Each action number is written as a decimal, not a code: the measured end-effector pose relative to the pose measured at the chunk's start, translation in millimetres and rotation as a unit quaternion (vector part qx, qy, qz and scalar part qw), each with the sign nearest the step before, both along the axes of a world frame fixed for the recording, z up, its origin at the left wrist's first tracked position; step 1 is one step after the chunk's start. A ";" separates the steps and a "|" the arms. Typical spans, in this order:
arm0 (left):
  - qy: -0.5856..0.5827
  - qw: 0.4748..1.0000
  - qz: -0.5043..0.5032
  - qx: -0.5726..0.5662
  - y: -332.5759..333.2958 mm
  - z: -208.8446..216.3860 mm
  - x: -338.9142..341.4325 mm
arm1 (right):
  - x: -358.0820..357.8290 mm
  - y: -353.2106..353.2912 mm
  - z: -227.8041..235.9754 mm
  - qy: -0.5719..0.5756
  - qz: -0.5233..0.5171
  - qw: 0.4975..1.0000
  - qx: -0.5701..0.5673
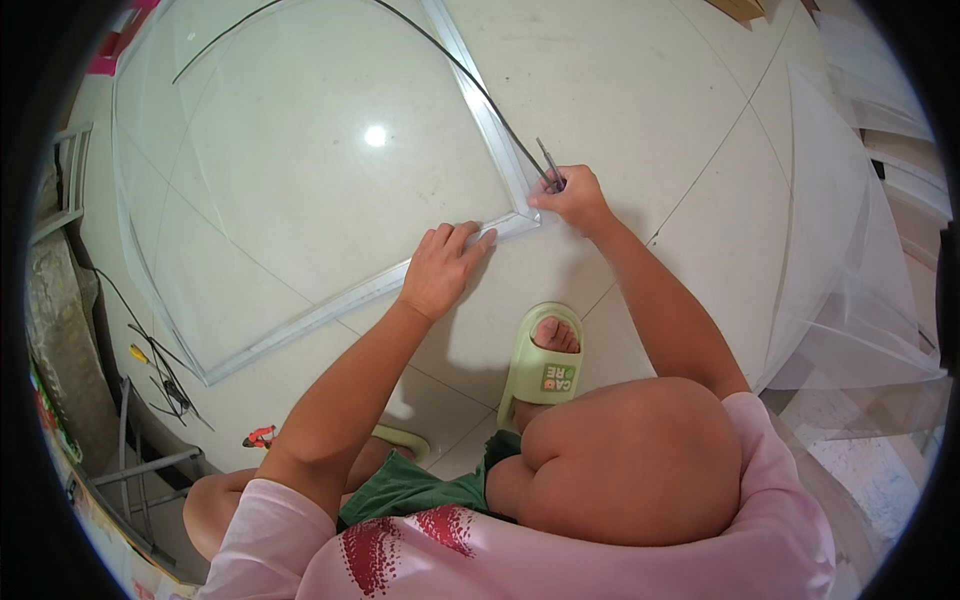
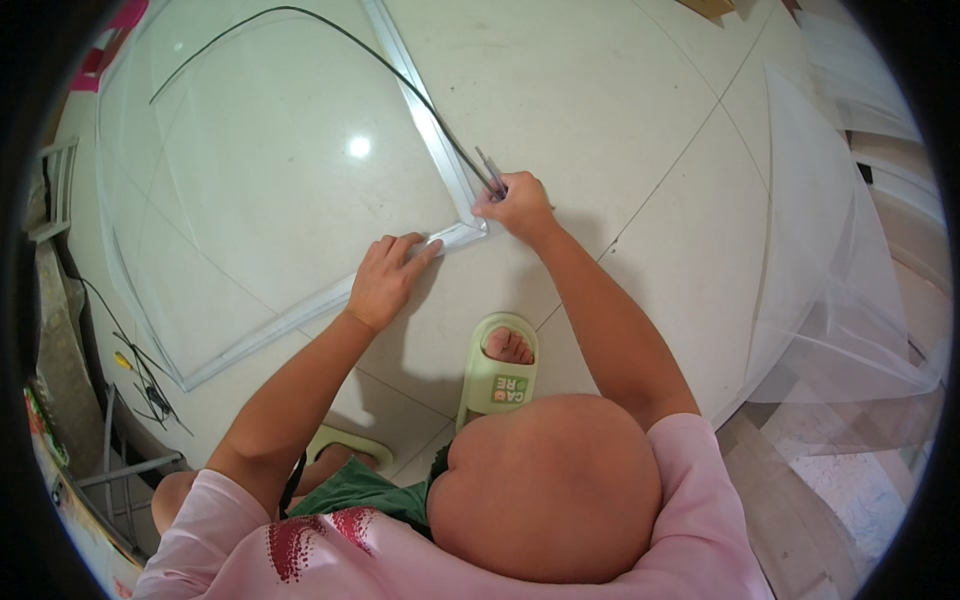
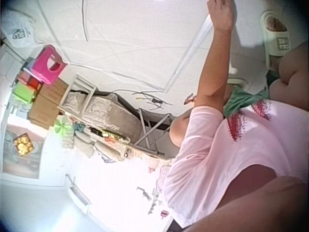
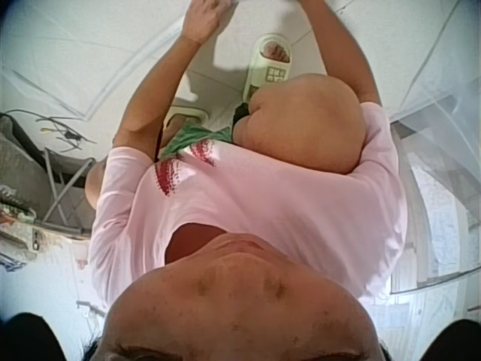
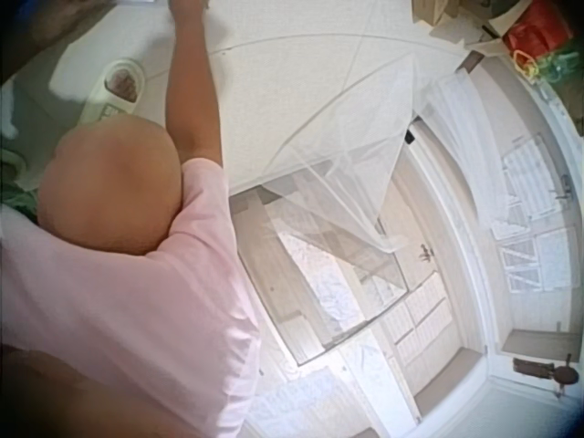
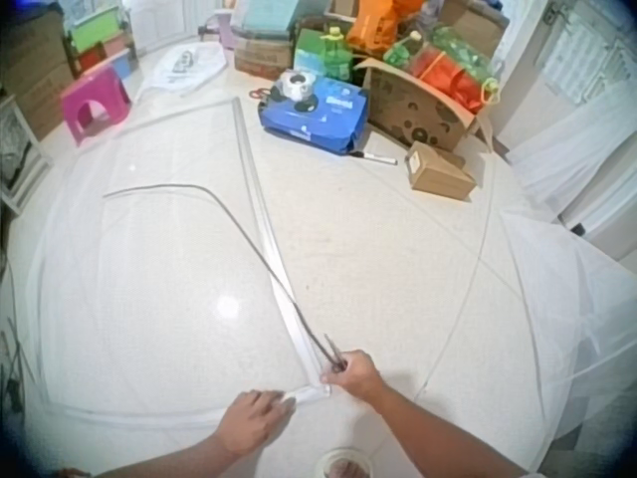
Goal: The person assembles a window screen frame by pushing a rubber spline into the groove of an aluminum frame using a tool, then cuts the excess spline.
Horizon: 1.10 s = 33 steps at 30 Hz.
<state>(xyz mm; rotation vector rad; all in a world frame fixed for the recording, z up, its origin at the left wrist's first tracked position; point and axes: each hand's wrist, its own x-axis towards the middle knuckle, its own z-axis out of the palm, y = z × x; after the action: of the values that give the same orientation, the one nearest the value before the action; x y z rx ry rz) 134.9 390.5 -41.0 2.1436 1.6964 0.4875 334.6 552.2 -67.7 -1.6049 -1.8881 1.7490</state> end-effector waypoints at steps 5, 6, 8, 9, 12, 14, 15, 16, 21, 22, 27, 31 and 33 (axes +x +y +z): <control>0.028 0.999 -0.010 0.011 2.6 1.5 -4.9 | -5.9 -3.0 2.4 0.014 -0.028 0.999 0.019; 0.032 0.999 -0.013 0.017 2.5 0.7 -5.8 | -6.5 -2.7 3.5 0.002 -0.018 1.000 0.026; 0.035 0.999 -0.013 0.016 2.0 -0.1 -4.7 | -6.9 -1.7 5.5 -0.011 -0.009 0.999 0.033; 0.038 0.999 -0.013 0.014 1.4 -0.3 -4.6 | -7.6 -1.5 6.4 -0.015 -0.001 0.999 0.043; 0.032 0.999 -0.018 0.012 -0.1 1.2 -3.7 | -7.4 -1.8 8.0 -0.027 0.012 0.998 0.060; 0.027 0.999 -0.021 0.006 -1.0 3.3 -2.8 | -7.1 -2.8 8.1 -0.034 0.017 0.997 0.067; 0.023 0.999 -0.023 0.001 -1.3 4.0 -2.3 | -7.1 -2.8 8.0 -0.037 0.019 0.997 0.066; 0.023 0.999 -0.023 0.000 -1.2 4.7 -1.6 | -7.4 -2.9 7.5 -0.039 0.021 0.997 0.066; -0.004 0.999 -0.037 -0.013 1.6 0.4 7.1 | -9.1 -6.3 6.2 -0.037 0.017 0.996 0.077; -0.004 0.999 -0.038 -0.013 4.1 1.1 9.5 | -8.6 -6.6 6.2 -0.035 0.013 0.996 0.080; 0.029 0.998 -0.035 -0.046 8.4 -0.6 13.4 | -8.8 -7.0 7.9 -0.057 0.015 0.994 0.089; 0.037 0.998 -0.035 -0.049 9.0 -1.8 14.5 | -5.8 -3.1 6.9 -0.059 0.041 0.995 0.076; 0.044 0.997 -0.035 -0.046 9.7 -1.5 16.2 | -4.0 -3.2 4.0 -0.054 0.042 0.995 0.078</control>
<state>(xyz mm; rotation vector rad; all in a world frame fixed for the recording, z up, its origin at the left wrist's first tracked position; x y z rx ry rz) 151.1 400.2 -42.5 2.1780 1.6484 0.2939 330.6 549.0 -63.7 -1.6149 -2.1114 1.5295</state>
